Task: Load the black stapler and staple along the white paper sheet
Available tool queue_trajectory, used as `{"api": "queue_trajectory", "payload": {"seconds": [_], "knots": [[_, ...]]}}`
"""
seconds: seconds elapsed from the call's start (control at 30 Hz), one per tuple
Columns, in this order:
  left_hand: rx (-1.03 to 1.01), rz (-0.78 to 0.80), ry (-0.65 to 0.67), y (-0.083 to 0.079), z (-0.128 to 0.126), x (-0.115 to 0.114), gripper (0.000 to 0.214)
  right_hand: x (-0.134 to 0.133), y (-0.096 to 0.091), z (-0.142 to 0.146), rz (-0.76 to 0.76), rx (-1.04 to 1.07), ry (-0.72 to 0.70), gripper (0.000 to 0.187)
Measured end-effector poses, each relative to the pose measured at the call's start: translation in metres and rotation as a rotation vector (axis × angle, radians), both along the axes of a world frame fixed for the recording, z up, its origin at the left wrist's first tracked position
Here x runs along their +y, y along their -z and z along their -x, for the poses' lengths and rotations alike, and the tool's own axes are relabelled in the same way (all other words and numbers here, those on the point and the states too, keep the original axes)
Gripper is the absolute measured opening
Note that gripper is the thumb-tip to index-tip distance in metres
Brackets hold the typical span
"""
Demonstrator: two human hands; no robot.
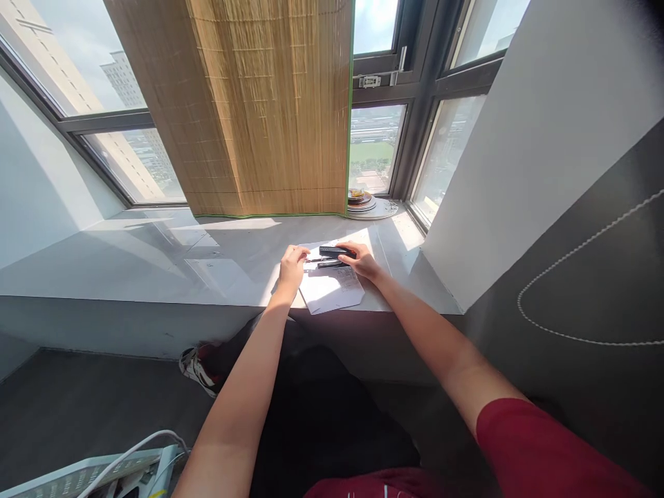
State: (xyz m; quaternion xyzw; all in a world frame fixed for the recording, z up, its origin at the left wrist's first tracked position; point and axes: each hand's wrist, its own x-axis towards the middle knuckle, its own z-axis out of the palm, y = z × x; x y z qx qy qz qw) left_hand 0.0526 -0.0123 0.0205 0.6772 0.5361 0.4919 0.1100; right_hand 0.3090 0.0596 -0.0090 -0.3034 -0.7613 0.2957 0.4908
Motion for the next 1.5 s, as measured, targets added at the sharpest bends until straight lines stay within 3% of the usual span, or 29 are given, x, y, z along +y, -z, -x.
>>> {"api": "queue_trajectory", "payload": {"seconds": [0.13,0.6,0.83,1.1,1.33,1.5], "knots": [[0.050,0.028,-0.028,0.001,0.000,0.002,0.015,0.001,0.000,0.000,0.015,-0.006,0.003,0.035],[0.095,0.083,-0.015,0.003,0.002,0.000,0.019,0.002,0.002,-0.001,0.020,0.022,-0.014,0.034],[0.127,0.208,0.087,0.003,0.002,-0.001,0.023,0.000,-0.001,-0.001,0.028,-0.019,-0.017,0.037],[0.071,0.290,0.111,0.000,0.001,-0.003,0.026,-0.005,-0.007,0.000,0.041,-0.023,-0.045,0.037],[-0.046,0.208,0.038,0.002,0.010,-0.001,0.011,-0.003,-0.011,-0.007,0.132,0.083,-0.007,0.042],[-0.157,0.185,0.076,-0.002,0.012,-0.007,0.019,0.000,-0.012,-0.012,0.182,0.142,-0.043,0.044]]}}
